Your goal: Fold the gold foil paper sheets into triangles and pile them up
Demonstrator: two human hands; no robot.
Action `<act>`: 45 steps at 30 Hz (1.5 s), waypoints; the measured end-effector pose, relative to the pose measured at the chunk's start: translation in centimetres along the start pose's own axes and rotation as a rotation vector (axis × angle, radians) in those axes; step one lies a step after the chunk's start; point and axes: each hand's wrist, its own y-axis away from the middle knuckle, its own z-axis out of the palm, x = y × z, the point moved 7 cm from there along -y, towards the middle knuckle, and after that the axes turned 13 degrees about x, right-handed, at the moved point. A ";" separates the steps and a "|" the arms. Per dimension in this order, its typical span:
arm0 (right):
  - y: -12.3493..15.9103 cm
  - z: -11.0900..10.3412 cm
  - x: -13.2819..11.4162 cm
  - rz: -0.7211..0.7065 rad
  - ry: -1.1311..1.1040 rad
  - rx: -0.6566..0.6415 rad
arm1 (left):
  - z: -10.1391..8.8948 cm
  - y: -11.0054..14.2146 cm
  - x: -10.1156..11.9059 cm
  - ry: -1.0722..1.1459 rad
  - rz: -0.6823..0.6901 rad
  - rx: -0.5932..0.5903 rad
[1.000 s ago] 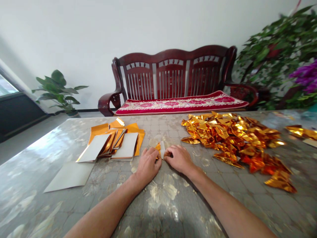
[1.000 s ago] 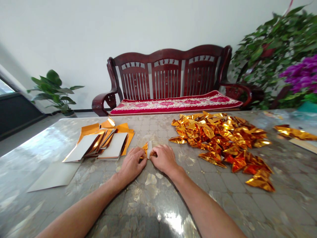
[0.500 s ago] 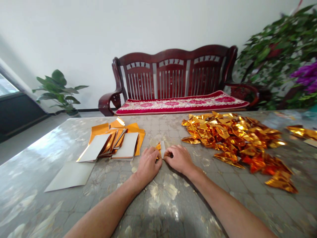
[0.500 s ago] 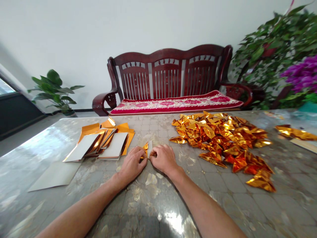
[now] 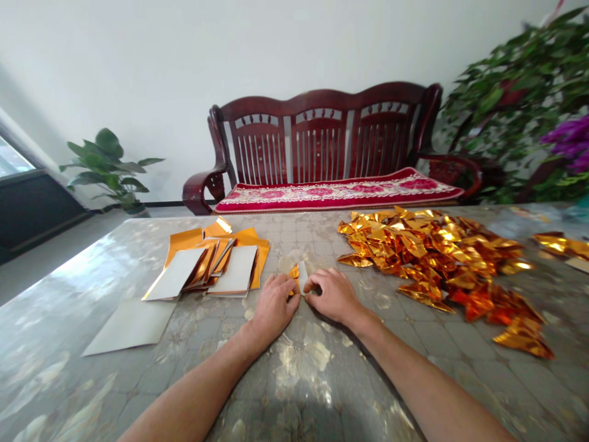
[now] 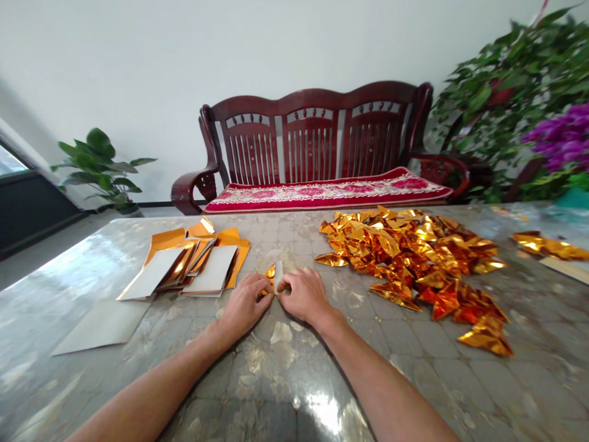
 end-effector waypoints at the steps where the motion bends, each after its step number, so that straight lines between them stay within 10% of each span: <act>1: 0.0 0.0 0.0 -0.006 0.003 -0.004 | 0.0 0.0 0.0 0.009 -0.002 -0.003; 45: 0.0 -0.7 0.7 0.063 0.141 0.113 | -0.1 0.3 0.6 -0.048 -0.128 -0.155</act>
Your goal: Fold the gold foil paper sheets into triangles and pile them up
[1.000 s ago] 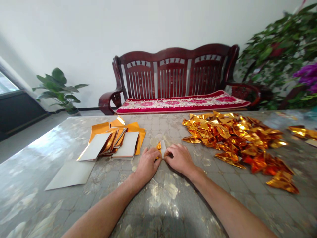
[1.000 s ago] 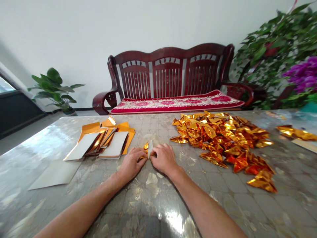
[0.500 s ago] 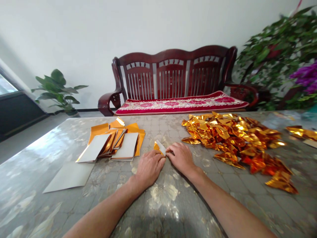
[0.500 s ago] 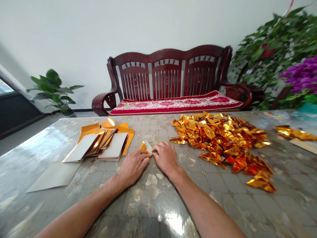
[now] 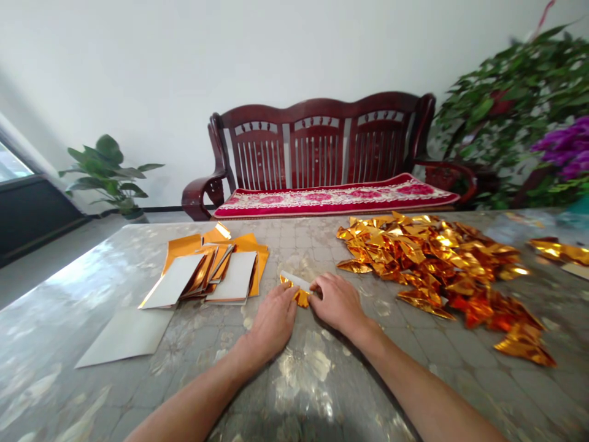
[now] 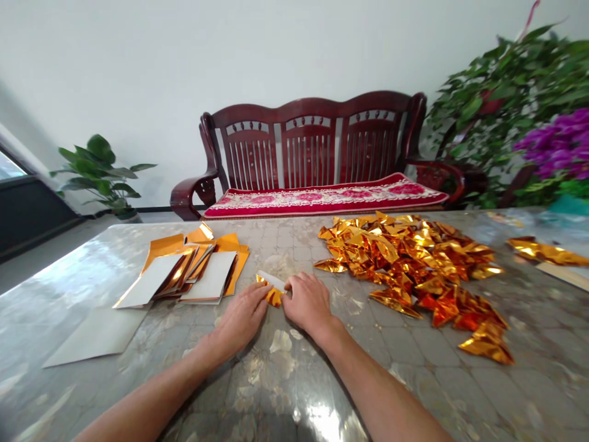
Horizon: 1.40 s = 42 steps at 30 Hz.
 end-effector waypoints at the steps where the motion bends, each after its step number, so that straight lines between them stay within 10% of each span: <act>1: -0.1 0.1 0.2 0.008 -0.004 0.003 | -0.1 -0.1 -0.3 0.013 0.002 -0.009; 9: -0.3 -0.1 1.2 0.051 -0.075 0.026 | -1.3 -1.2 -1.3 -0.097 0.208 -0.034; 28: 0.0 0.7 -0.1 -0.062 -0.026 -0.011 | -0.4 -0.5 0.0 -0.163 0.179 -0.030; 42: 0.1 0.1 0.7 0.013 0.030 0.023 | 0.4 0.2 -1.1 -0.031 -0.078 -0.041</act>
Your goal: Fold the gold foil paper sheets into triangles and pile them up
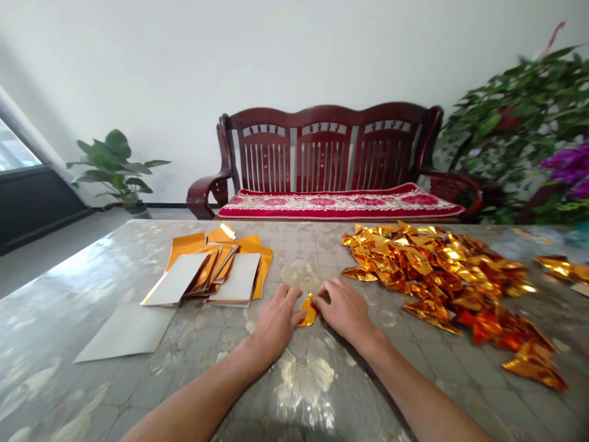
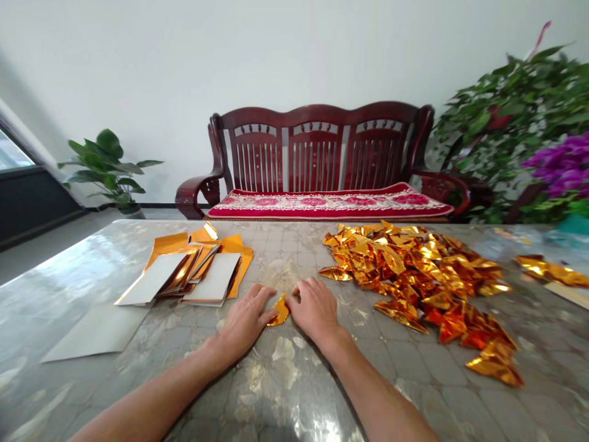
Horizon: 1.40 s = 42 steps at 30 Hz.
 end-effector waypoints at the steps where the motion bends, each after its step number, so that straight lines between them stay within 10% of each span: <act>1: 0.0 0.1 -0.2 -0.005 -0.002 -0.005 | 0.0 -0.1 -0.2 0.017 -0.018 0.010; 19: -0.2 0.4 0.3 0.138 -0.305 -0.069 | 0.9 -0.6 -1.8 0.311 -0.174 0.094; 28: -0.4 1.9 -0.1 0.339 -0.962 -0.089 | 1.1 -0.5 -1.5 0.597 -0.198 0.217; 42: -0.3 -0.1 -1.1 0.242 -0.815 0.029 | -1.1 -1.0 -1.2 0.636 -0.177 0.385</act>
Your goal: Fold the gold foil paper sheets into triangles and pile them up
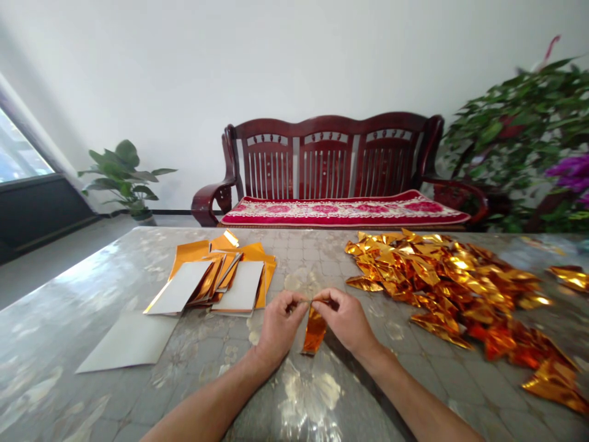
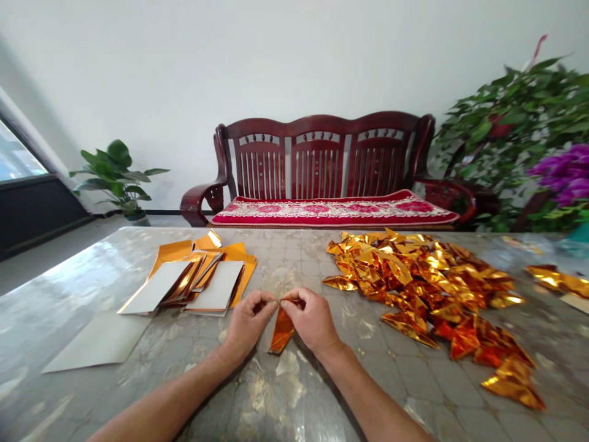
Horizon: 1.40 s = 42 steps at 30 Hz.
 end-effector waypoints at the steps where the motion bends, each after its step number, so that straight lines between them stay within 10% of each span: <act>1: 0.0 0.0 -0.1 -0.004 0.004 -0.006 | 0.0 0.0 0.1 -0.014 0.001 0.000; 28: 2.2 -0.5 -3.5 -0.583 0.446 0.185 | 1.3 -0.4 -1.1 0.098 -0.273 -0.110; 42: 0.8 0.8 -0.6 -0.421 0.692 0.045 | 1.4 -0.9 -1.0 -0.606 -0.059 -0.246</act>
